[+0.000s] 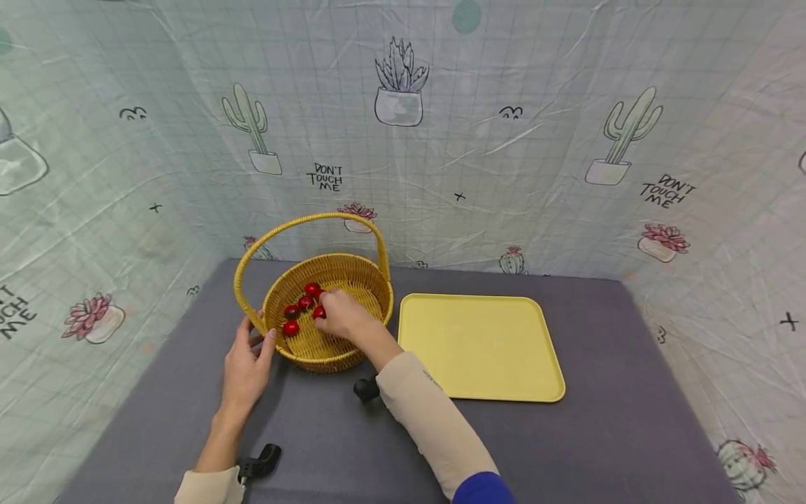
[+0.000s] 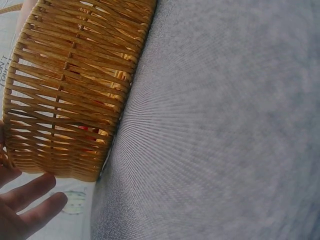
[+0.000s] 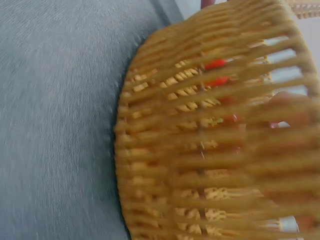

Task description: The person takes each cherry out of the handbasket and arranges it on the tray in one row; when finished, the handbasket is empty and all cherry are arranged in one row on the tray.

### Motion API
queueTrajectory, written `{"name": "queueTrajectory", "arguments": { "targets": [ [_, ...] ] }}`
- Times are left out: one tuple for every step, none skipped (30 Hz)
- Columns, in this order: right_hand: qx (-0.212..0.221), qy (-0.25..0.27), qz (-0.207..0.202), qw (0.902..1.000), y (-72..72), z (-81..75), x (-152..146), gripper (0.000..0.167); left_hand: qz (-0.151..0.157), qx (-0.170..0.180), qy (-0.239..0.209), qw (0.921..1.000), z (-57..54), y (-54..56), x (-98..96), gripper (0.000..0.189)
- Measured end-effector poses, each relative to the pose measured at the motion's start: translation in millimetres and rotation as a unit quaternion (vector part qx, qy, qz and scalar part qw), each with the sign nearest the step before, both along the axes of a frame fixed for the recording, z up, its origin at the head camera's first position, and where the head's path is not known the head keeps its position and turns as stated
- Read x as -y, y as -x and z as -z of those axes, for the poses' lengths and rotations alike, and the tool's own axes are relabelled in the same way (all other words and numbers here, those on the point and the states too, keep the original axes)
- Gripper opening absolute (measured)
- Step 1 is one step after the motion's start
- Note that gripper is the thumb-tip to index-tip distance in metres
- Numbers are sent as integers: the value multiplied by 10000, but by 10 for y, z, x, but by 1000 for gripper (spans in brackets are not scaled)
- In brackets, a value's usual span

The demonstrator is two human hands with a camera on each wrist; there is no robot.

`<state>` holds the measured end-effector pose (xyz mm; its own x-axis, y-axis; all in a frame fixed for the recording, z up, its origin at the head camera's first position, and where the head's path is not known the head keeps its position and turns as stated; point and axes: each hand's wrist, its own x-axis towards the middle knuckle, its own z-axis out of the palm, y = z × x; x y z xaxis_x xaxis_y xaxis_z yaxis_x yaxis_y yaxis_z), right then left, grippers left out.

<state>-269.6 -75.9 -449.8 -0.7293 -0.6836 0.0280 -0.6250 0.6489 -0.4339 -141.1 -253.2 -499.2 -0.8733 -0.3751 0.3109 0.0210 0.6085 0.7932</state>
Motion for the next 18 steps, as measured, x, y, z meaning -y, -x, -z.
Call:
{"name": "queueTrajectory", "arguments": {
  "targets": [
    [-51,69,0,10000,-3,-20,-31,25,4,-3,-4,10000,2,1,-1,59],
    [-91,145,-8,9999,-7,-42,-64,24,2,-3,-2,10000,4,3,-2,60],
    [-126,226,-16,9997,-12,-62,-98,24,2,-7,-4,10000,5,4,-3,60],
    [-161,308,-21,9994,-20,-84,-131,25,-1,-10,4,10000,4,5,-2,60],
    [-198,398,-13,9990,-26,-104,-161,26,0,-11,6,10000,3,6,-1,60],
    [-241,471,-4,9986,-33,-122,-192,28,1,-12,15,10000,1,6,0,60],
    [-270,536,-1,9982,-40,-134,-221,31,6,-17,26,10000,-1,5,0,60],
    [-293,597,-5,9978,-49,-148,-250,32,9,-21,32,10000,-3,3,-1,60],
    [-329,647,4,9974,-57,-162,-275,32,13,-21,33,10000,-6,1,-2,60],
    [-380,694,-1,9969,-65,-172,-299,32,13,-15,34,10000,-7,0,-3,61],
    [-404,749,6,9964,-72,-184,-323,33,14,-8,34,10000,-8,-1,-3,61],
    [-437,782,23,9960,-81,-195,-348,33,15,-3,34,10000,-7,-3,-4,61],
    [-476,811,32,9956,-88,-205,-372,33,12,4,34,10000,-7,-4,-6,61],
    [-514,841,46,9951,-95,-217,-396,32,9,12,31,10000,-6,-3,-6,61],
    [-542,888,61,9946,-103,-229,-421,32,6,19,29,10000,-5,-3,-7,61],
    [-569,934,78,9940,-109,-241,-449,32,4,23,28,10000,-2,-2,-7,61],
    [-573,990,104,9934,-116,-253,-477,31,6,22,26,10000,-1,-1,-8,61],
    [-584,1058,135,9926,-122,-264,-505,30,10,20,22,10000,0,0,-8,61]
  ]
}}
